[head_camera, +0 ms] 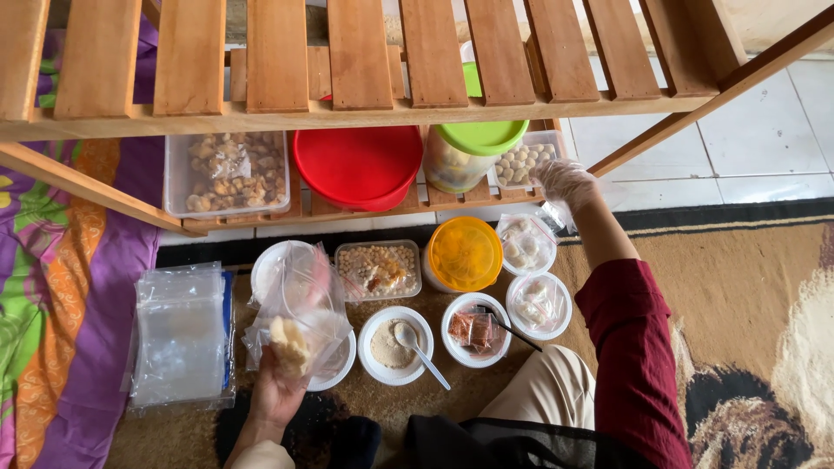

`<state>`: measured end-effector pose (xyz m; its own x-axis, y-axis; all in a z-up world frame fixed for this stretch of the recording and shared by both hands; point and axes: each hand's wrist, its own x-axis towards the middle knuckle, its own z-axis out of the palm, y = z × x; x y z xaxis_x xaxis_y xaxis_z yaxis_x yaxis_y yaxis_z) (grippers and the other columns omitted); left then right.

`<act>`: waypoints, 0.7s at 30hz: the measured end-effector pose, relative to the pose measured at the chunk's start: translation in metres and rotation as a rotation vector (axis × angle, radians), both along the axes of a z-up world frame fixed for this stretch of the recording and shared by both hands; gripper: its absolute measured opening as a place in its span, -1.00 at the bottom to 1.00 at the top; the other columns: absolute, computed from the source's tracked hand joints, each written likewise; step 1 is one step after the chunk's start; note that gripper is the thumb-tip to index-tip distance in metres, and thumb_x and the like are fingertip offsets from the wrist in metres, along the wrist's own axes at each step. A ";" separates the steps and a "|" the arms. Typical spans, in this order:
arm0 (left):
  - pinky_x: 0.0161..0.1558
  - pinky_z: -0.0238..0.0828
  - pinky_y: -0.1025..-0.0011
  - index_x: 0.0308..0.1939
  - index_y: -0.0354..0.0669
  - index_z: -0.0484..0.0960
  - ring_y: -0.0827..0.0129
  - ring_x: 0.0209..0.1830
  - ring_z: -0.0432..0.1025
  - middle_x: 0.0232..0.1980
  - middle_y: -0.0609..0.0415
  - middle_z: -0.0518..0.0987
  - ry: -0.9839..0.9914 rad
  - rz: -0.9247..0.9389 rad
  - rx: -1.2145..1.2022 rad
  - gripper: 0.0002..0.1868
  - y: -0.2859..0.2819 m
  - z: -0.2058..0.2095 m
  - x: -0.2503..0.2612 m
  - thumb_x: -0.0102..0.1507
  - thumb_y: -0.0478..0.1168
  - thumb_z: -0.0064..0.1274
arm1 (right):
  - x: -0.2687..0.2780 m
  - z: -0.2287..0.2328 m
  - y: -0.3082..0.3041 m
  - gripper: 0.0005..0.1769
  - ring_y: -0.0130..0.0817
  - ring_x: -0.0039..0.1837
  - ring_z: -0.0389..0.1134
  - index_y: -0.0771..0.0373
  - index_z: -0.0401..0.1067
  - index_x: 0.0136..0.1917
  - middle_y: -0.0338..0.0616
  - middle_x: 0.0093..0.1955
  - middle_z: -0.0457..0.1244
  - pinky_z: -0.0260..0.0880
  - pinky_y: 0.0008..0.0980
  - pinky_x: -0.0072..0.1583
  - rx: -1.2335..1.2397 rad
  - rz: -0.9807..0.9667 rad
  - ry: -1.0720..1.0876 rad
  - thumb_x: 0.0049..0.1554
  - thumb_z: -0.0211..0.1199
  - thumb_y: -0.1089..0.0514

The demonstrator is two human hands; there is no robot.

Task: Portioning and packaging dry snacks into small plastic bags while sitting on the floor.

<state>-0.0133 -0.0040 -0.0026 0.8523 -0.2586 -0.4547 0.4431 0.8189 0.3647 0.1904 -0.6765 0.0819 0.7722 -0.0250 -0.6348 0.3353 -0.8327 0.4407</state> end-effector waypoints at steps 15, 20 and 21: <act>-0.07 0.66 0.02 0.18 -0.16 0.48 0.07 -0.06 0.60 0.01 -0.14 0.64 -0.030 -0.481 -0.259 -0.54 -0.105 0.075 -0.027 0.30 0.01 0.07 | -0.193 0.095 0.372 -0.16 -0.03 0.64 -0.08 0.11 -0.28 0.67 0.08 0.66 -0.12 -0.06 -0.11 0.54 2.520 -1.077 -0.857 0.28 0.04 -0.01; -0.11 0.63 -0.10 -0.04 -0.14 0.58 0.03 -0.19 0.65 -0.18 -0.15 0.70 -0.148 -0.786 -0.160 -0.55 -0.113 0.071 -0.051 0.39 0.16 -0.14 | -0.208 0.077 0.424 0.40 -0.12 0.61 -0.06 -0.01 -0.41 0.71 0.04 0.67 -0.11 -0.03 -0.08 0.50 2.501 -0.724 -0.911 -0.06 0.22 -0.62; -0.08 0.62 -0.10 -0.06 -0.12 0.59 0.01 -0.19 0.65 -0.21 -0.19 0.70 -0.205 -0.816 -0.159 -0.51 -0.110 0.072 -0.055 0.40 0.20 -0.19 | -0.207 0.078 0.426 0.10 -0.14 0.56 0.04 0.01 -0.33 0.69 0.04 0.63 -0.04 0.08 -0.09 0.44 2.627 -0.882 -0.911 0.13 0.05 -0.46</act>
<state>-0.0682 -0.1140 0.0699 0.4330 -0.8746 -0.2180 0.8539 0.3206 0.4100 -0.0166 -0.2501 0.1601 0.8820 -0.4522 0.1329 0.3488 0.4367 -0.8292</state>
